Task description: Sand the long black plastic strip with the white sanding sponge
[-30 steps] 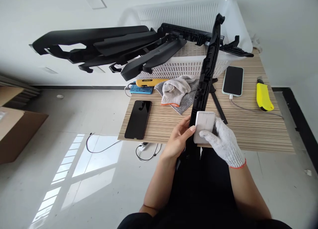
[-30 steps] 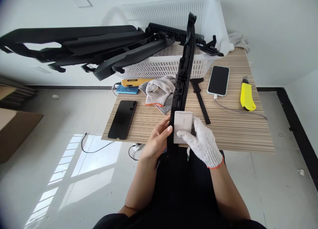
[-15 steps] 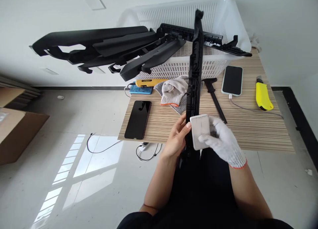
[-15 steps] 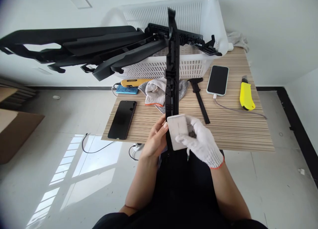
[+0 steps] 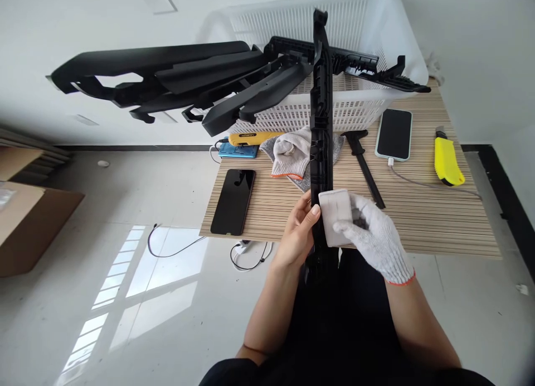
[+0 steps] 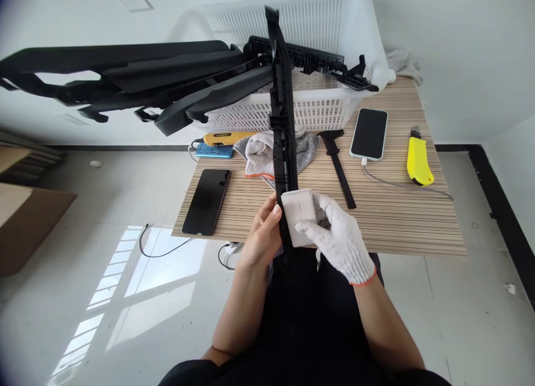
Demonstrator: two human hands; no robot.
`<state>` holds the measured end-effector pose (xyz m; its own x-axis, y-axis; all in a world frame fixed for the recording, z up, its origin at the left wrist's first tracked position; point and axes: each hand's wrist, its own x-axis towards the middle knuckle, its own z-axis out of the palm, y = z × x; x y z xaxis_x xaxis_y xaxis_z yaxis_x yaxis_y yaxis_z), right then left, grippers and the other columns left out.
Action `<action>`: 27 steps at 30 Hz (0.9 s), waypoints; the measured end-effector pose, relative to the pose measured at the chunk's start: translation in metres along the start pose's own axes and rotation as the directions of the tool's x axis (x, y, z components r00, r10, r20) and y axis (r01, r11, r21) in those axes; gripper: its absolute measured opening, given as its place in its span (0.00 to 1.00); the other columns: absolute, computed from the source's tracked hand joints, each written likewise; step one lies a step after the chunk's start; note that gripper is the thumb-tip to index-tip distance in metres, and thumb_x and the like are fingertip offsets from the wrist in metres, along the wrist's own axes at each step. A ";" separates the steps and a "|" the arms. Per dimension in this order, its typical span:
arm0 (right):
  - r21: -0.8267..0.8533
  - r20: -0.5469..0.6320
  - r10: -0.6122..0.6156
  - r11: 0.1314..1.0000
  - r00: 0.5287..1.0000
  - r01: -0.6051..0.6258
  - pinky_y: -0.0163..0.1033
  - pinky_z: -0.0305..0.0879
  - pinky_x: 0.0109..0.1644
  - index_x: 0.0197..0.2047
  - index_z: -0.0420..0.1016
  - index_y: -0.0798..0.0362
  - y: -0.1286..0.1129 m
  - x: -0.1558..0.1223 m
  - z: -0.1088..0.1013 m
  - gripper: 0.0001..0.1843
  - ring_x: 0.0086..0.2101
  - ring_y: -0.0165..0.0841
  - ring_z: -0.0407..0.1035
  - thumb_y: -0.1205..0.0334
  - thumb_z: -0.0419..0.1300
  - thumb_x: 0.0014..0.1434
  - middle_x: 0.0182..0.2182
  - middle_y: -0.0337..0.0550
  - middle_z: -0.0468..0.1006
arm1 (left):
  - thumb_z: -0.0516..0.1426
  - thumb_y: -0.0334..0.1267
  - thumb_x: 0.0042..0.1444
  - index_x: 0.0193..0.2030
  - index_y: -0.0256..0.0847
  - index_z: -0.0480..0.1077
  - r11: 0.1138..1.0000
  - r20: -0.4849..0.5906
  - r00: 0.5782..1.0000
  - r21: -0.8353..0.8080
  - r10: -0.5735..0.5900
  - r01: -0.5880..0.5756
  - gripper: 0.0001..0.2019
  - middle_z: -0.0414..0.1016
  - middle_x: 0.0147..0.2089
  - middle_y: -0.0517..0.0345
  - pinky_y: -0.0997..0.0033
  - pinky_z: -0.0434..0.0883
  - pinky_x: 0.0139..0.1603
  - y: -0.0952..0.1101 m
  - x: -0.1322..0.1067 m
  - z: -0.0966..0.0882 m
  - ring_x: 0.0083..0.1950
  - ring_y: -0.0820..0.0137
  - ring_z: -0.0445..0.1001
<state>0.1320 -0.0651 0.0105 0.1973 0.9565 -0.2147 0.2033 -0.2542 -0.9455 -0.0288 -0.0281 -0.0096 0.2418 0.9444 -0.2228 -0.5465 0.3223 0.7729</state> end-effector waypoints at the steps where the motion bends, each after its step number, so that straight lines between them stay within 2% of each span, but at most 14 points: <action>1: 0.006 -0.061 -0.001 1.000 0.998 0.002 0.43 0.77 0.36 0.60 0.75 0.45 0.000 0.000 0.000 0.29 0.37 0.40 0.78 0.52 0.70 0.55 0.40 0.42 0.83 | 0.69 0.46 0.56 0.55 0.47 0.78 1.000 -0.007 1.000 -0.005 -0.007 0.007 0.21 0.79 0.60 0.55 0.58 0.63 0.72 0.000 0.000 0.000 0.70 0.57 0.68; 3: 0.048 -0.133 -0.001 0.999 0.991 0.007 0.42 0.76 0.34 0.60 0.75 0.45 0.000 0.001 0.000 0.28 0.34 0.38 0.78 0.52 0.69 0.57 0.38 0.41 0.83 | 0.69 0.46 0.56 0.54 0.47 0.78 1.000 -0.019 1.000 -0.012 -0.011 0.011 0.20 0.79 0.59 0.55 0.59 0.63 0.72 -0.001 0.000 -0.001 0.70 0.58 0.68; 6: 0.030 0.045 0.010 0.999 0.999 -0.012 0.42 0.77 0.37 0.59 0.76 0.45 -0.001 0.002 -0.001 0.28 0.36 0.39 0.78 0.55 0.71 0.54 0.38 0.41 0.83 | 0.70 0.47 0.55 0.53 0.46 0.78 1.000 -0.016 1.000 -0.016 -0.002 0.002 0.20 0.79 0.58 0.54 0.59 0.64 0.71 0.000 0.000 0.000 0.70 0.57 0.69; 7: 0.016 0.040 0.012 1.000 0.999 -0.013 0.43 0.77 0.38 0.59 0.76 0.45 -0.002 0.002 -0.001 0.28 0.37 0.39 0.78 0.54 0.71 0.55 0.39 0.41 0.83 | 0.70 0.47 0.54 0.53 0.46 0.78 1.000 -0.019 1.000 -0.016 -0.001 0.001 0.21 0.79 0.58 0.54 0.59 0.64 0.71 0.000 0.000 0.000 0.69 0.57 0.69; 9: 0.047 -0.076 0.010 0.999 0.997 -0.006 0.42 0.77 0.36 0.60 0.75 0.45 -0.002 0.002 -0.002 0.28 0.37 0.39 0.78 0.53 0.69 0.56 0.39 0.42 0.83 | 0.70 0.47 0.54 0.53 0.45 0.77 1.000 -0.026 1.000 -0.016 -0.005 0.004 0.21 0.79 0.58 0.54 0.58 0.64 0.71 0.000 0.000 0.001 0.69 0.57 0.70; 10: 0.074 -0.091 0.009 0.997 0.996 -0.002 0.42 0.77 0.35 0.61 0.74 0.45 -0.002 0.002 -0.002 0.29 0.36 0.38 0.78 0.52 0.69 0.57 0.39 0.41 0.83 | 0.70 0.47 0.53 0.53 0.45 0.77 1.000 -0.033 0.999 -0.017 -0.004 0.004 0.21 0.79 0.58 0.54 0.58 0.64 0.71 0.001 0.000 0.001 0.68 0.57 0.70; 13: 0.036 0.080 0.003 0.999 0.997 -0.006 0.42 0.77 0.36 0.58 0.76 0.46 -0.001 0.002 -0.002 0.28 0.36 0.38 0.78 0.53 0.71 0.54 0.38 0.41 0.83 | 0.70 0.47 0.54 0.53 0.46 0.77 1.000 -0.021 1.000 -0.020 0.001 -0.001 0.21 0.79 0.58 0.53 0.57 0.66 0.70 0.000 0.000 0.001 0.67 0.57 0.71; 14: 0.009 0.077 0.005 1.000 0.997 -0.006 0.42 0.77 0.36 0.57 0.77 0.46 -0.001 0.002 -0.001 0.28 0.36 0.38 0.78 0.53 0.72 0.53 0.37 0.41 0.83 | 0.70 0.47 0.54 0.54 0.46 0.77 1.000 -0.020 1.000 -0.021 0.001 -0.001 0.22 0.79 0.59 0.53 0.57 0.66 0.70 0.000 0.000 0.001 0.67 0.57 0.71; 16: 0.032 -0.084 0.010 0.999 0.996 -0.007 0.40 0.75 0.32 0.55 0.78 0.48 0.002 0.002 0.000 0.26 0.34 0.37 0.77 0.53 0.72 0.53 0.36 0.41 0.82 | 0.70 0.46 0.54 0.54 0.46 0.77 1.000 -0.029 1.000 -0.025 -0.009 0.008 0.22 0.79 0.60 0.53 0.58 0.65 0.71 0.000 0.000 0.001 0.68 0.57 0.71; 18: 0.126 -0.244 0.010 0.992 0.970 0.021 0.37 0.71 0.26 0.51 0.77 0.48 0.006 0.001 0.000 0.24 0.30 0.35 0.75 0.54 0.72 0.52 0.34 0.40 0.81 | 0.70 0.46 0.54 0.53 0.46 0.77 0.999 -0.045 0.999 -0.029 -0.017 0.015 0.21 0.78 0.61 0.53 0.58 0.64 0.72 0.001 -0.001 0.001 0.69 0.57 0.70; 19: 0.161 -0.263 -0.008 0.986 0.965 0.052 0.37 0.70 0.25 0.48 0.78 0.48 0.009 0.001 0.000 0.21 0.29 0.34 0.73 0.54 0.73 0.51 0.33 0.39 0.80 | 0.70 0.46 0.54 0.53 0.46 0.77 0.999 -0.043 0.999 -0.030 -0.017 0.016 0.21 0.78 0.61 0.53 0.57 0.64 0.72 0.001 -0.001 0.001 0.69 0.57 0.70; 23: 0.236 -0.176 -0.151 0.953 0.973 0.191 0.35 0.66 0.27 0.36 0.79 0.48 0.019 -0.001 -0.005 0.11 0.28 0.30 0.68 0.57 0.73 0.50 0.28 0.36 0.75 | 0.70 0.46 0.55 0.53 0.45 0.78 0.999 -0.022 1.000 -0.033 -0.004 0.003 0.20 0.79 0.60 0.52 0.55 0.65 0.71 0.002 -0.002 0.002 0.69 0.55 0.70; 27: 0.437 -0.204 -0.135 0.874 0.970 0.213 0.34 0.59 0.23 0.30 0.80 0.47 0.016 -0.002 -0.009 0.09 0.22 0.27 0.58 0.56 0.74 0.48 0.20 0.32 0.66 | 0.70 0.47 0.54 0.52 0.45 0.77 0.999 -0.036 0.999 -0.036 -0.019 0.018 0.20 0.78 0.60 0.52 0.55 0.64 0.72 0.003 -0.002 0.002 0.70 0.55 0.68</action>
<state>0.1437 -0.0721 -0.0025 0.3594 0.9327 -0.0310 -0.1995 0.0443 -0.9789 -0.0292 -0.0290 -0.0055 0.2234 0.9398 -0.2585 -0.5708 0.3411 0.7469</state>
